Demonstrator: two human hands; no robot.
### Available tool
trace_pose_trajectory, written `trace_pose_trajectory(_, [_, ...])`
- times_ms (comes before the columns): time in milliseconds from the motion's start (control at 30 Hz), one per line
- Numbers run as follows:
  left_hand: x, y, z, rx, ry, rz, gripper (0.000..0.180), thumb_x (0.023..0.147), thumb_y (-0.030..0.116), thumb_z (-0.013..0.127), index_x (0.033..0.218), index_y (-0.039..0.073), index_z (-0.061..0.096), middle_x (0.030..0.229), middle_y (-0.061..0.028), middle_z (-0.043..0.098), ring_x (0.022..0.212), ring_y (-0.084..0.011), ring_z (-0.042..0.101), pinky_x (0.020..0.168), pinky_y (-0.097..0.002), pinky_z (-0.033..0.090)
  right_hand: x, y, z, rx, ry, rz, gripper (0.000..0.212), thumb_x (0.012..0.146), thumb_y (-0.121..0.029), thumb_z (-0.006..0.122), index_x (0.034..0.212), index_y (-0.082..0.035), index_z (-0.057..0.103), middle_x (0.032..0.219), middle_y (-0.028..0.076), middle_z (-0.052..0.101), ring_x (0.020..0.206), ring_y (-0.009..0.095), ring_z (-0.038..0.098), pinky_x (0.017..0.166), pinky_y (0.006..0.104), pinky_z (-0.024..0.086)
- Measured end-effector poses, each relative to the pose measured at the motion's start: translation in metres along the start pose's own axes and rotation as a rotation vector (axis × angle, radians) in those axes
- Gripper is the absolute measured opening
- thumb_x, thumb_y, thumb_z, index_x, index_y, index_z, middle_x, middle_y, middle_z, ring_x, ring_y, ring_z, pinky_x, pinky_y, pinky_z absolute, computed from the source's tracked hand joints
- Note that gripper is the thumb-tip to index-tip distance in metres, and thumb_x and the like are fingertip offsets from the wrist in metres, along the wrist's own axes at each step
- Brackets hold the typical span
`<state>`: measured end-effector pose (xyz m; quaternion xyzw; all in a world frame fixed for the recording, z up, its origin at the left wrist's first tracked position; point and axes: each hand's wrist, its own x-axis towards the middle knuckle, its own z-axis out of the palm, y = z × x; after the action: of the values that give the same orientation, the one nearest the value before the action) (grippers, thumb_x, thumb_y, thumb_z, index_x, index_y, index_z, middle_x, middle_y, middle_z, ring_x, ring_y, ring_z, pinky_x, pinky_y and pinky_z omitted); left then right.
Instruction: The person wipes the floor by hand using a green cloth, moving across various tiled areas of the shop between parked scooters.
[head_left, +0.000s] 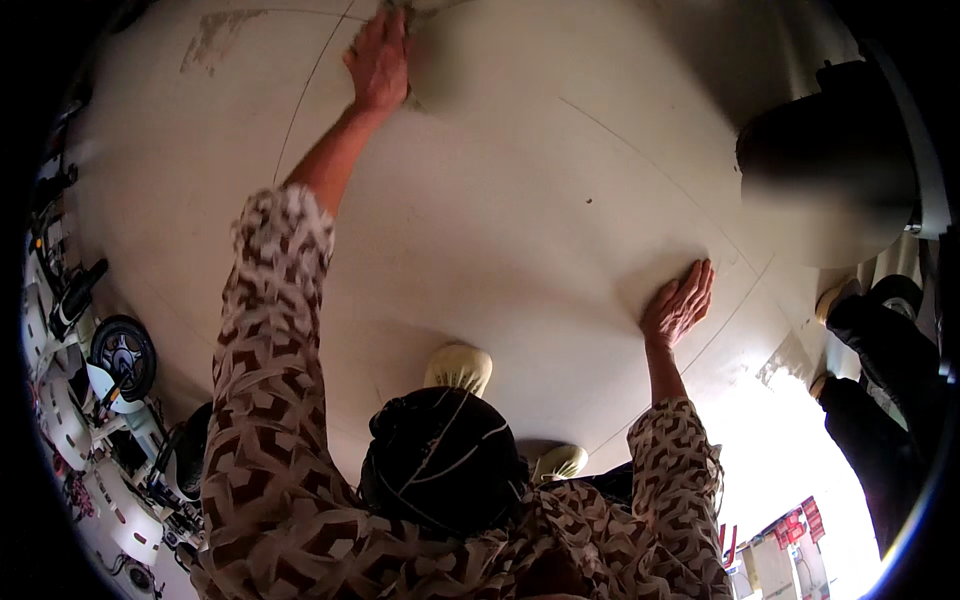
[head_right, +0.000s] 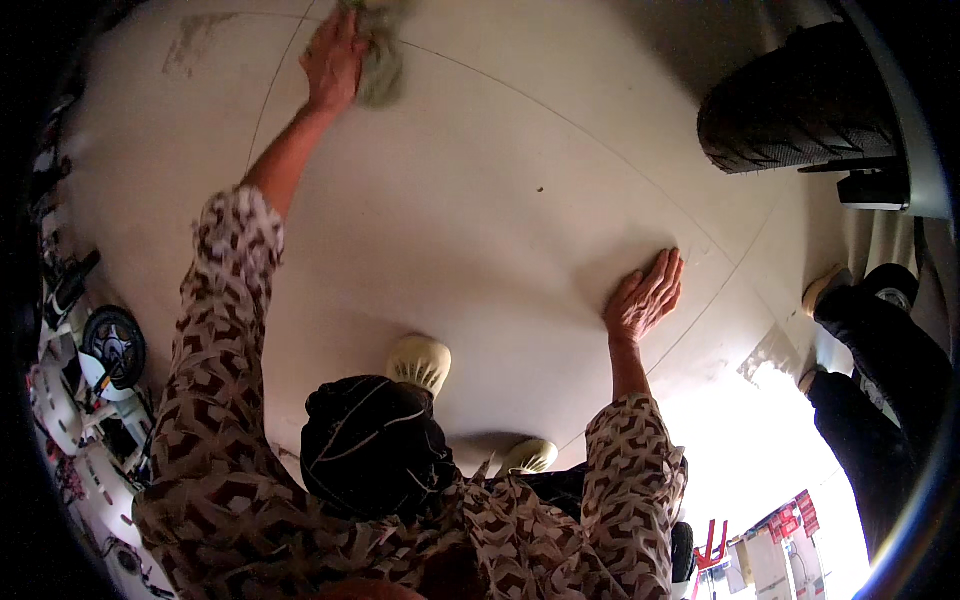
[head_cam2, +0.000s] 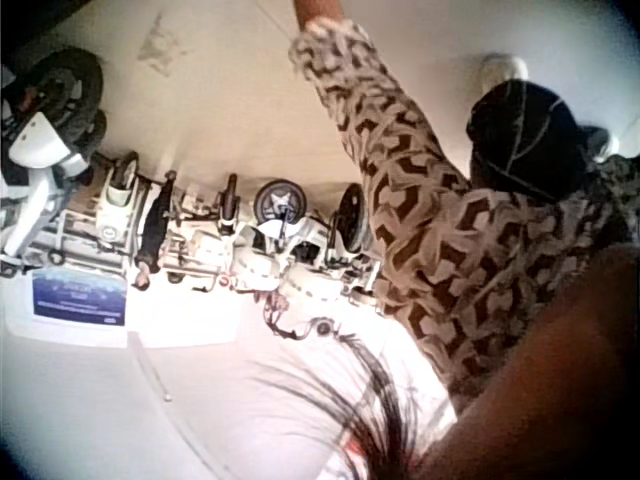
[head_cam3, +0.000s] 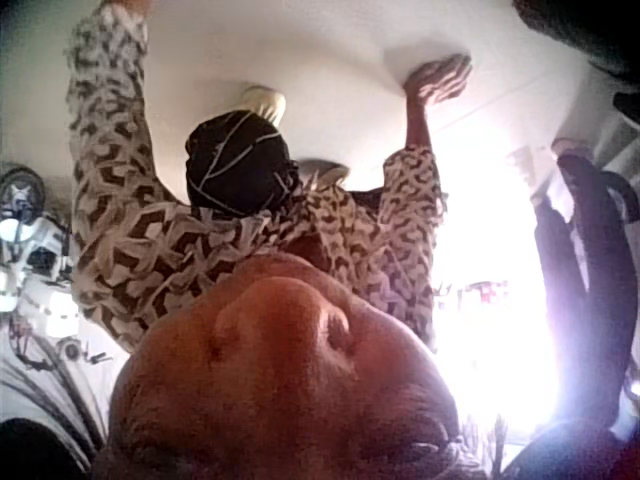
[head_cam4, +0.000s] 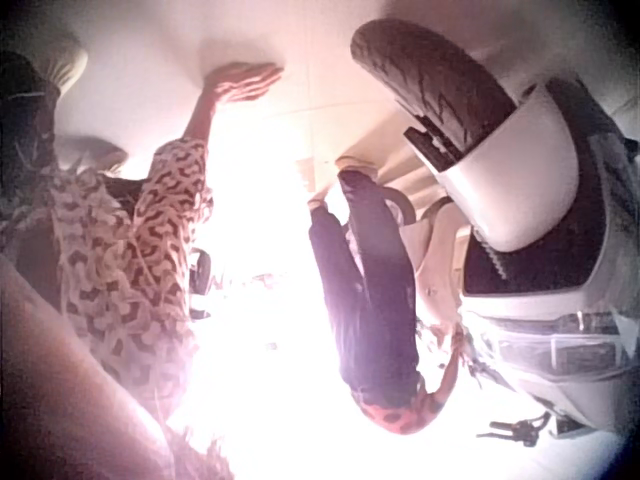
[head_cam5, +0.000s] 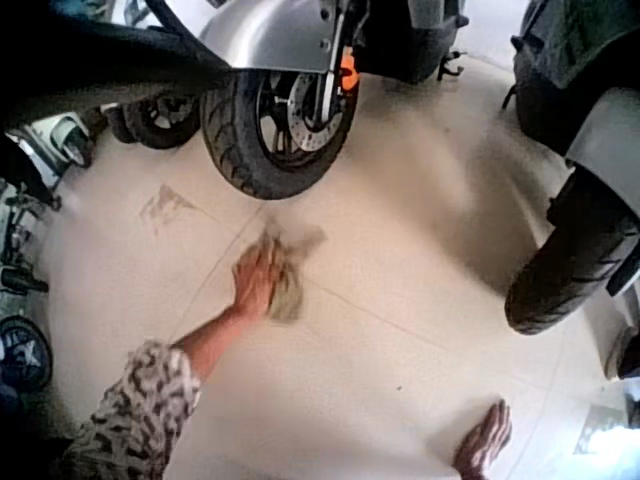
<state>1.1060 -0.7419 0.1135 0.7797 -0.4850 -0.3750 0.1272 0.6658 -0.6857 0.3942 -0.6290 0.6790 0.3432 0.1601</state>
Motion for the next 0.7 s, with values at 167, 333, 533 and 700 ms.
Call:
trace_pose_trajectory(167, [0.066, -0.007, 0.045, 0.473, -0.099, -0.532, 0.062, 0.092, 0.045, 0.045, 0.142, 0.01, 0.035, 0.142, -0.0135, 0.039, 0.13, -0.0346, 0.034, 0.103, -0.0525, 0.027, 0.001, -0.016, 0.014, 0.031, -0.015, -0.013, 0.053, 0.096, -0.029, 0.032, 0.143, -0.004, 0.029, 0.15, 0.012, 0.028, 0.14, 0.027, 0.023, 0.112, 0.0453, 0.015])
trace_pose_trajectory(333, [0.029, 0.082, 0.092, 0.331, 0.006, -0.086, 0.055, 0.09, 0.036, 0.048, 0.139, 0.012, 0.04, 0.144, -0.0129, 0.037, 0.128, -0.0339, 0.035, 0.102, -0.0557, 0.025, 0.006, -0.018, 0.01, 0.023, -0.023, -0.04, 0.054, 0.096, -0.029, 0.031, 0.143, -0.002, 0.029, 0.15, 0.014, 0.027, 0.14, 0.03, 0.023, 0.112, 0.046, 0.015])
trace_pose_trajectory(533, [-0.074, 0.157, 0.079, 0.05, -0.372, 0.397, 0.051, 0.085, 0.034, 0.061, 0.13, 0.011, 0.05, 0.142, -0.0105, 0.038, 0.125, -0.0262, 0.039, 0.093, -0.0536, 0.03, 0.015, 0.011, 0.016, 0.002, -0.027, -0.018, 0.054, 0.097, -0.03, 0.03, 0.143, -0.001, 0.028, 0.15, 0.014, 0.028, 0.14, 0.03, 0.023, 0.112, 0.0462, 0.015])
trace_pose_trajectory(700, [-0.04, 0.08, 0.04, -0.016, -0.211, 0.475, 0.048, 0.086, 0.027, 0.063, 0.131, 0.014, 0.051, 0.131, -0.0105, 0.051, 0.115, -0.0273, 0.05, 0.092, -0.049, 0.032, 0.016, 0.007, 0.017, 0.008, -0.009, -0.026, 0.054, 0.096, -0.029, 0.031, 0.143, -0.002, 0.029, 0.15, 0.013, 0.028, 0.139, 0.03, 0.023, 0.112, 0.0459, 0.015])
